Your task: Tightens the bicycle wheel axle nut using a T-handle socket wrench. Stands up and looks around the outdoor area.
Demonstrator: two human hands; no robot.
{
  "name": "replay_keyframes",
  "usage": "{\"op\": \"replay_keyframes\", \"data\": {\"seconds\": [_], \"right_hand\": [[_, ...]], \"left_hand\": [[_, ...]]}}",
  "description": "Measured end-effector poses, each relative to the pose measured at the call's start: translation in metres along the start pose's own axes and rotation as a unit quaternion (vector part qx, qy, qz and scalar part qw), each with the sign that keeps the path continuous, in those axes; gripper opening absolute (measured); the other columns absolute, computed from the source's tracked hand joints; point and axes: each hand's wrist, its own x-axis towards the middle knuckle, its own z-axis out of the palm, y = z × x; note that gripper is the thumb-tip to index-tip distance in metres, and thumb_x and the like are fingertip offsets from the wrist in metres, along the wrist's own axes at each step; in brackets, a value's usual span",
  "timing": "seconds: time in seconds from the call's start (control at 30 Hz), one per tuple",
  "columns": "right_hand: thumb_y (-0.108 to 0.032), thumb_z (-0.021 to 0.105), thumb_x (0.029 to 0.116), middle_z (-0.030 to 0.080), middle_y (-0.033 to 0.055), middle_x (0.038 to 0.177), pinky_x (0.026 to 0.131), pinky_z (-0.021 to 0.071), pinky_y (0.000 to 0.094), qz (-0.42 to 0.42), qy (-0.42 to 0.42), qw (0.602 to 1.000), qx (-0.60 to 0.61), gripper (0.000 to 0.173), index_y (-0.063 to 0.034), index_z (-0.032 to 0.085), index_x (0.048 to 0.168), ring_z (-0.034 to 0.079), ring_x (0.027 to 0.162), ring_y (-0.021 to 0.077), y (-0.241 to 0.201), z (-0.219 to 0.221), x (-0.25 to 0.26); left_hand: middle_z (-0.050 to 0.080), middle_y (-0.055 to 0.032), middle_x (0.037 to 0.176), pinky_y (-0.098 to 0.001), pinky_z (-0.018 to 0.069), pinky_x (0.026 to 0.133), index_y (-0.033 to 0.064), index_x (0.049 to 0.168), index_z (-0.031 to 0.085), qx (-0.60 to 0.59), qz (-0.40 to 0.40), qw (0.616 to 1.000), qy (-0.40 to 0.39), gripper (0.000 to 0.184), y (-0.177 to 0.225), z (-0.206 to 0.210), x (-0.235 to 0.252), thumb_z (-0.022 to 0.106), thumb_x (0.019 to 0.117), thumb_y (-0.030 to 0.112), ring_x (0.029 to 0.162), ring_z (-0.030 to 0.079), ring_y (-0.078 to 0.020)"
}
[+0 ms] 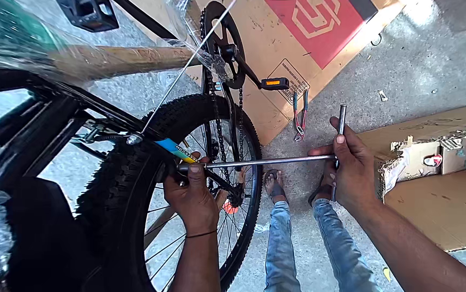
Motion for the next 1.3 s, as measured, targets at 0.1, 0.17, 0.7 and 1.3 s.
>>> {"op": "replay_keyframes", "data": {"seconds": [0.1, 0.17, 0.7, 1.3], "right_hand": [[-0.017, 0.035, 0.1128, 0.075, 0.0098, 0.082, 0.034, 0.0315, 0.0182, -0.005, 0.004, 1.0, 0.006, 0.041, -0.0117, 0.05, 0.15, 0.045, 0.04, 0.0054, -0.002, 0.001, -0.001], [-0.019, 0.033, 0.1133, 0.076, 0.0101, 0.085, 0.035, 0.0309, 0.0182, 0.009, 0.015, 0.999, 0.03, 0.041, -0.0135, 0.05, 0.151, 0.044, 0.04, 0.0054, 0.0, 0.001, -0.015], [-0.051, 0.036, 0.1093, 0.031, -0.0034, 0.052, 0.036, 0.0304, 0.0213, 0.156, 0.086, 0.97, 0.168, 0.053, -0.0151, 0.049, 0.072, 0.028, 0.037, 0.0063, 0.007, 0.014, -0.087], [-0.057, 0.028, 0.1089, 0.032, -0.0071, 0.053, 0.035, 0.0253, 0.0184, 0.137, 0.06, 0.987, 0.066, 0.054, -0.0184, 0.053, 0.081, 0.025, 0.037, 0.0031, -0.027, 0.014, -0.045]], "left_hand": [[0.068, -0.0048, 0.121, -0.0372, 0.0557, 0.099, 0.0081, 0.13, 0.048, 0.001, 0.002, 1.0, 0.002, 0.033, -0.001, 0.002, 0.0, 0.062, 0.1006, 0.015, 0.111, 0.068, -0.0188], [0.068, -0.0048, 0.122, -0.0372, 0.0554, 0.099, 0.0084, 0.131, 0.048, -0.004, -0.004, 1.0, -0.002, 0.033, 0.0, 0.001, 0.0, 0.061, 0.1012, 0.014, 0.112, 0.068, -0.0188], [0.067, -0.0062, 0.121, -0.0382, 0.0582, 0.093, 0.0079, 0.132, 0.047, -0.05, -0.005, 0.998, -0.024, 0.041, -0.003, -0.003, -0.001, 0.066, 0.0966, 0.018, 0.107, 0.069, -0.02], [0.062, -0.0036, 0.13, -0.0383, 0.0544, 0.1, 0.0119, 0.138, 0.041, -0.064, -0.041, 0.997, -0.023, 0.047, 0.002, 0.001, -0.009, 0.064, 0.0981, 0.022, 0.117, 0.064, -0.0195]]}}
